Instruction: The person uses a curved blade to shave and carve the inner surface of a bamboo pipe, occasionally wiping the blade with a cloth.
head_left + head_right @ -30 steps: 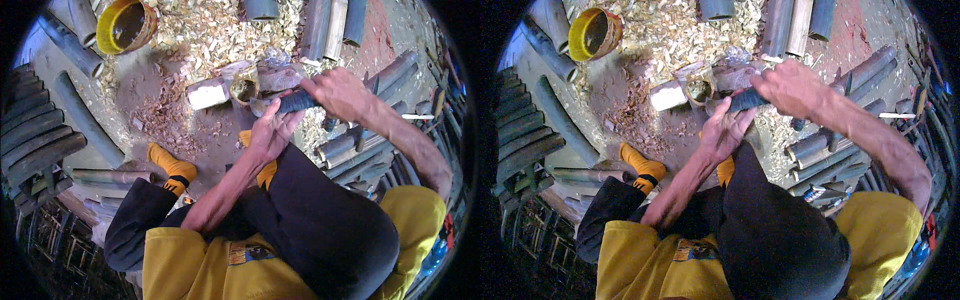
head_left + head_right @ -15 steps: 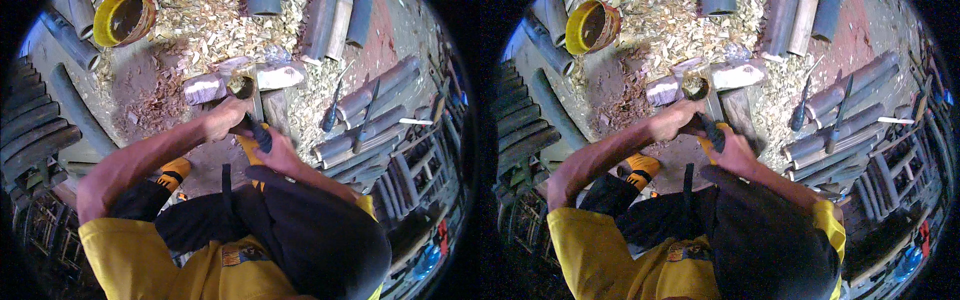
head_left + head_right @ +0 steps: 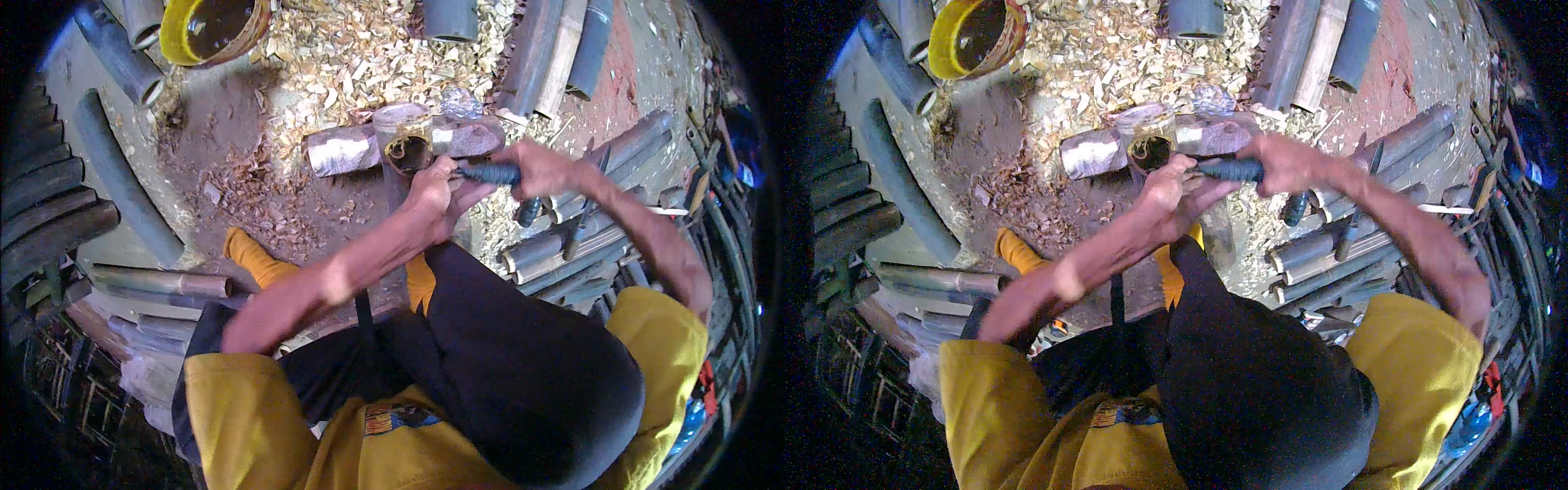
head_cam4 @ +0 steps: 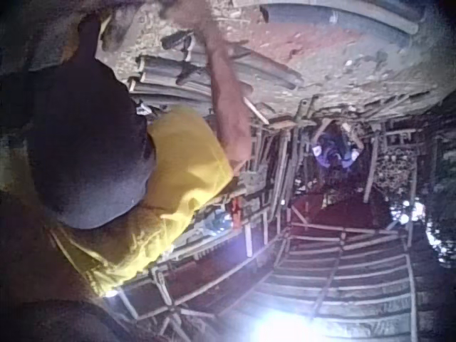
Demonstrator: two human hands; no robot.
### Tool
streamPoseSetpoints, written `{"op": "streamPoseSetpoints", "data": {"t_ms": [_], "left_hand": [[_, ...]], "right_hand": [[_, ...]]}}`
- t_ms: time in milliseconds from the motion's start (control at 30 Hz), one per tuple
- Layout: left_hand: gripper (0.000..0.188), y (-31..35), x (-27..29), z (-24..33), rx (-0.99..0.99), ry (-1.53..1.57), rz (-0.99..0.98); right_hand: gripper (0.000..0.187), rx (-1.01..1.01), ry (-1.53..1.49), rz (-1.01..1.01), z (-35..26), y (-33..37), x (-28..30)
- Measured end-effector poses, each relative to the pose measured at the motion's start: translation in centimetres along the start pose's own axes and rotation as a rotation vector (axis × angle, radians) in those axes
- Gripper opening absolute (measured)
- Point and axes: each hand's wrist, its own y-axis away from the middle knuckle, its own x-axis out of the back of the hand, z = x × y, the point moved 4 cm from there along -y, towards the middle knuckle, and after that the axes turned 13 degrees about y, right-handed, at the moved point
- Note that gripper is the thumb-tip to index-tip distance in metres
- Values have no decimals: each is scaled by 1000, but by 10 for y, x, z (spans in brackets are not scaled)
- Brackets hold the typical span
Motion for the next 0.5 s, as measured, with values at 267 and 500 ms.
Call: {"op": "streamPoseSetpoints", "data": {"t_ms": [267,500], "left_hand": [[23,23,14,66,-124,-1545,-457],[29,11,28,-3,-106,-249,-45]], "right_hand": [[50,-349,-532,618,-77,-21,-143],[37,-64,270,320,-32,32,-33]]}}
